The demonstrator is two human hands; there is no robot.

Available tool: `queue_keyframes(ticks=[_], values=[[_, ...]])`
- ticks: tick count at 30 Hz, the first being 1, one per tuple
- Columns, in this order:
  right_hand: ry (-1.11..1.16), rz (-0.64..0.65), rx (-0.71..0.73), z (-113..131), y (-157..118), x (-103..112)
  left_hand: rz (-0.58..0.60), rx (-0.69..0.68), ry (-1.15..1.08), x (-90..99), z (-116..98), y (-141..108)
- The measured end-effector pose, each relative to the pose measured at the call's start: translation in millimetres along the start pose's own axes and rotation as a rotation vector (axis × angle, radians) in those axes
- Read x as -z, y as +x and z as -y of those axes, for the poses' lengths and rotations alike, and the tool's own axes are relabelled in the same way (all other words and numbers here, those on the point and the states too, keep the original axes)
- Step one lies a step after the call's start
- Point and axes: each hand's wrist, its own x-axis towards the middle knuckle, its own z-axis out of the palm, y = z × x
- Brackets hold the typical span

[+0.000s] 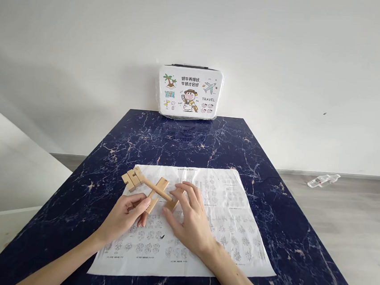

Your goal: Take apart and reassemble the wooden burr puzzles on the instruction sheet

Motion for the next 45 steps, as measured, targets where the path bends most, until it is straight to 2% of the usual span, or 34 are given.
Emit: queue_keyframes(ticks=[10, 16, 25, 35, 45], values=[[-0.122, -0.108, 0.075, 8.8, 3.2, 5.4, 0.152, 0.047, -0.031, -2.1, 0.8, -1.7], [-0.161, -0.13, 0.086, 5.1, 4.4, 7.1, 0.216, 0.052, -0.051, 0.6, 0.1, 0.6], [-0.212, -0.19, 0.065, 7.8, 4.8, 2.9, 0.152, 0.056, -0.034, 0.7, -0.5, 0.3], [-0.241, -0.171, 0.065, 7.6, 2.0, 0.3, 0.103, 0.018, 0.056, -5.8, 3.4, -1.8], [-0.249, -0.205, 0.037, 5.7, 3.8, 0.8, 0.187, 0.069, -0.039, 2.5, -0.8, -0.1]])
